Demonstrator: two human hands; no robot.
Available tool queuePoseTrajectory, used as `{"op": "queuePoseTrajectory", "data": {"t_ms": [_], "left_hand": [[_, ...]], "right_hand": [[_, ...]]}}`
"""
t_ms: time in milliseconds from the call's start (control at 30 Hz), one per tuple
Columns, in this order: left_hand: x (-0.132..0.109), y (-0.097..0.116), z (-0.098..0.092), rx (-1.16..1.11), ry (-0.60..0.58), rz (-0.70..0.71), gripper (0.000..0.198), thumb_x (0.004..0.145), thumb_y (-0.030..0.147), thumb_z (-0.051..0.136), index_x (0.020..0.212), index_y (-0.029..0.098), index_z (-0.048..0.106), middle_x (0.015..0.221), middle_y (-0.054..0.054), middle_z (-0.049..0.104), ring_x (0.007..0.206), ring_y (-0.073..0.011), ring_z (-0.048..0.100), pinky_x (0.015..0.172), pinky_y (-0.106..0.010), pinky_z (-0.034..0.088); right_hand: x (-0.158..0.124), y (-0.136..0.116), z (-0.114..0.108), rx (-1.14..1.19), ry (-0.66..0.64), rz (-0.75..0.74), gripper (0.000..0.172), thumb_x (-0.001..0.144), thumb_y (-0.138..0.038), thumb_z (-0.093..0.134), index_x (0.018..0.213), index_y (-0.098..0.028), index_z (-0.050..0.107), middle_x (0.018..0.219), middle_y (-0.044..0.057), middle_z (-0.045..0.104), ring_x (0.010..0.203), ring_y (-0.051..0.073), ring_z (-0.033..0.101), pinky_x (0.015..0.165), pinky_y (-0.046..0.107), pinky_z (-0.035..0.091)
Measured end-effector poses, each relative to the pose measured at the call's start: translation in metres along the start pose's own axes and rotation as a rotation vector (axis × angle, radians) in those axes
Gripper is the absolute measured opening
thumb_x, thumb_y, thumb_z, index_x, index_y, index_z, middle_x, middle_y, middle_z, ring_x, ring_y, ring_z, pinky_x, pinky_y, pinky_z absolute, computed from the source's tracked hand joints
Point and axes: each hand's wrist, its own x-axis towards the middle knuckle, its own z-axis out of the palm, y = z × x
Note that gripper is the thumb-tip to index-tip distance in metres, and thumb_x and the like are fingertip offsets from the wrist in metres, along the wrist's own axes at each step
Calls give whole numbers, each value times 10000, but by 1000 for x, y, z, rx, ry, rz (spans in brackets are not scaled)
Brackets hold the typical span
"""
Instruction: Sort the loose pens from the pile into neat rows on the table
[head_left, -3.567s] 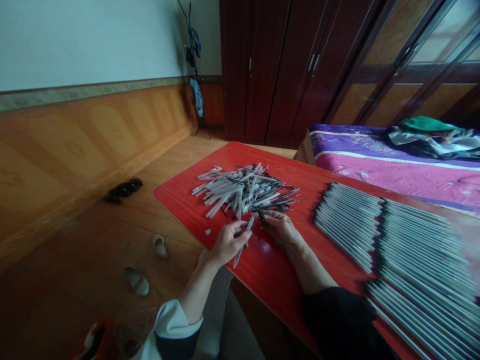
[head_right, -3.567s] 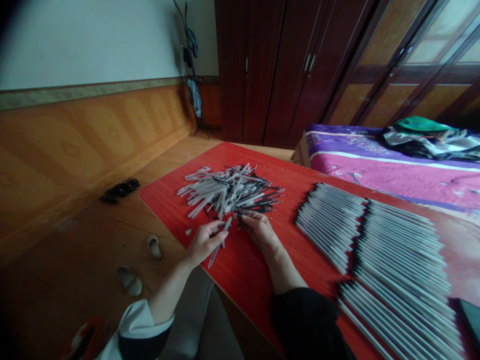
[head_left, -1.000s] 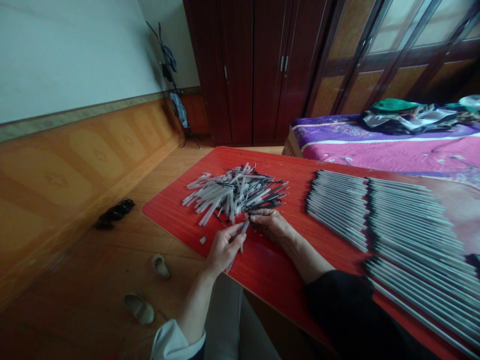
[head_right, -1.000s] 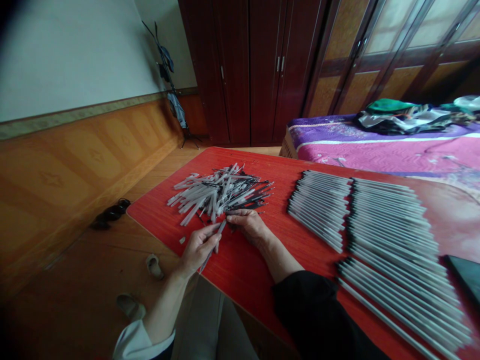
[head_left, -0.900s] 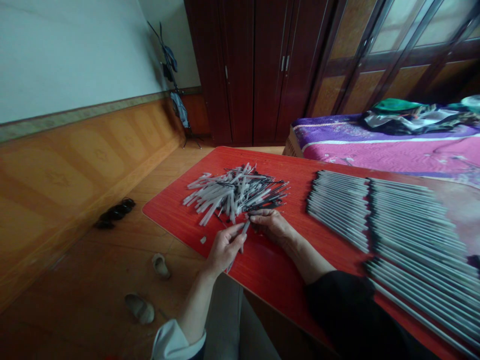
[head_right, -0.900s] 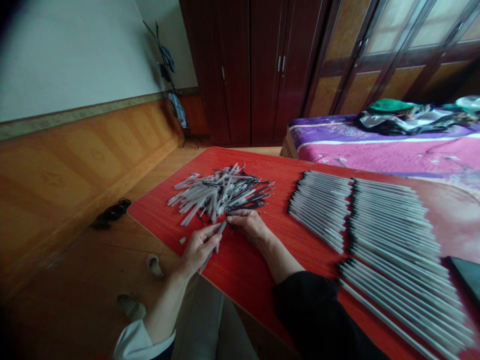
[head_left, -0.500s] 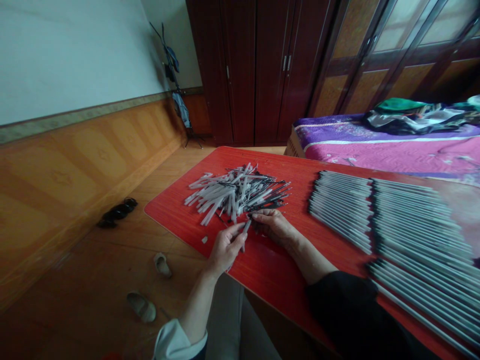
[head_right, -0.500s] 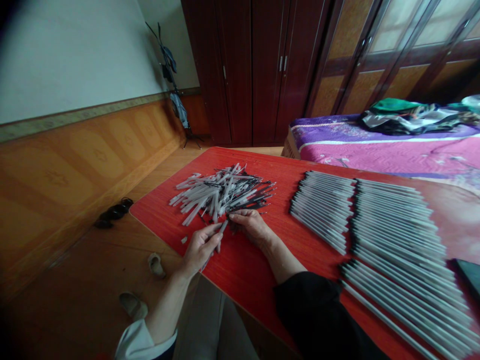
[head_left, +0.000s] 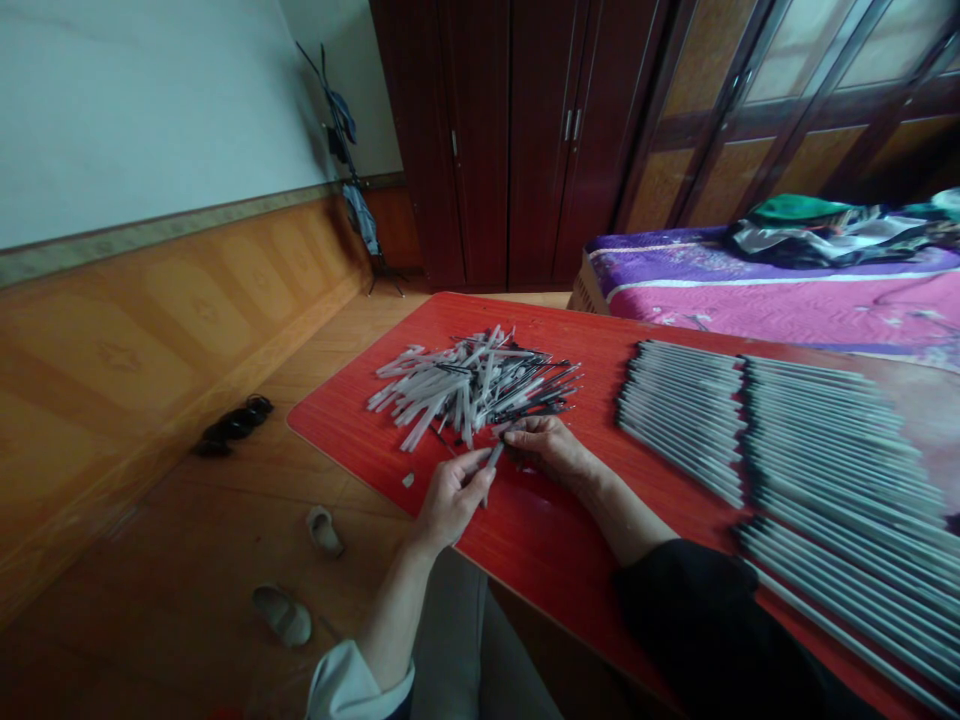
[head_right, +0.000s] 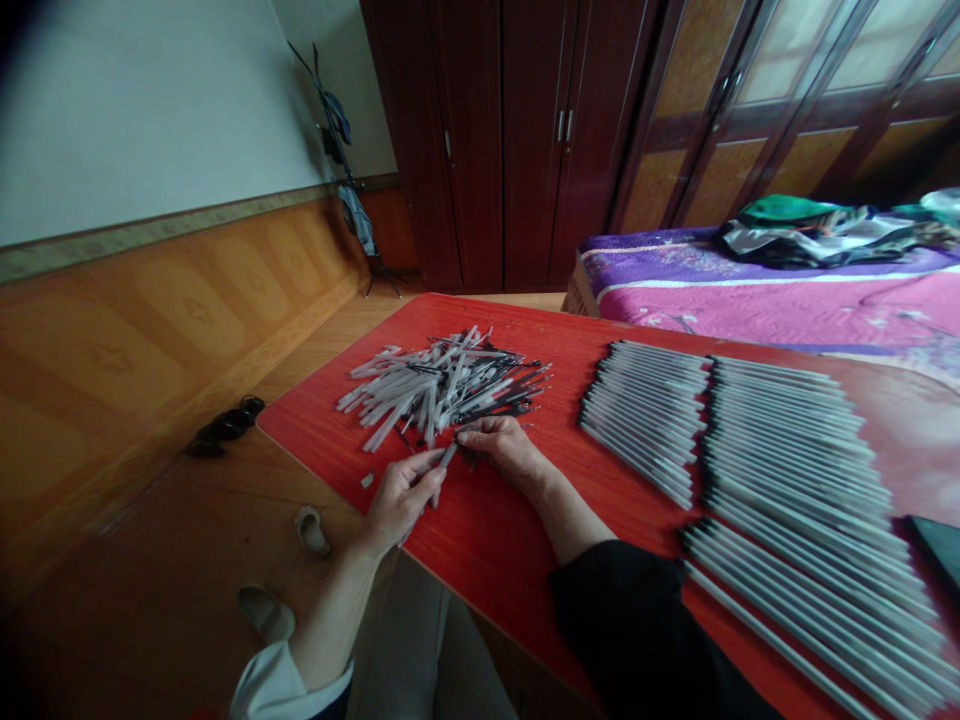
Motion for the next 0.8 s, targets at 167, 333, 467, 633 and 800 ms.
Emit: {"op": "queuePoseTrajectory", "data": {"t_ms": [167,333,467,633,800], "left_hand": [[0,1,-1,-6,-10,3,395,848,375,493,1098,93,609,519,57,423,474,-71,390,471,-184,311],[-1,1,-2,-21,-19,-3,383,848,367,499,1086,91,614,508,59,414,470,-71,381,473,-187,314],[-1,-1,-2,-10,-15,-9,387,843,371,504,1087,91,613,511,60,406,464,-71,375,464,-188,311],[0,-2,-1,-16,5,-11,391,841,369,508,1090,86,609,511,58,415,462,-69,376,458,-186,305],[-1,0,-1,-27,4,-2,378,846,357,499,1089,88,607,510,59,414,468,-69,375,472,-186,307]], "right_hand": [[-1,-2,2,-32,-12,8,299,556,-379,780,602,-128,623,486,-4,604,396,82,496,395,211,357],[0,-1,1,-100,-32,2,315,605,-413,745,667,-125,630,508,-6,604,404,78,495,405,213,364],[0,-2,2,-153,-38,14,321,613,-417,735,706,-127,634,509,-12,604,417,81,502,414,210,369],[-1,-4,3,-151,-46,12,325,640,-441,711,674,-134,613,513,-11,604,408,81,503,407,211,373],[0,-2,2,-78,-36,-4,317,622,-419,731,692,-128,627,543,-3,615,430,81,514,432,214,394]]}}
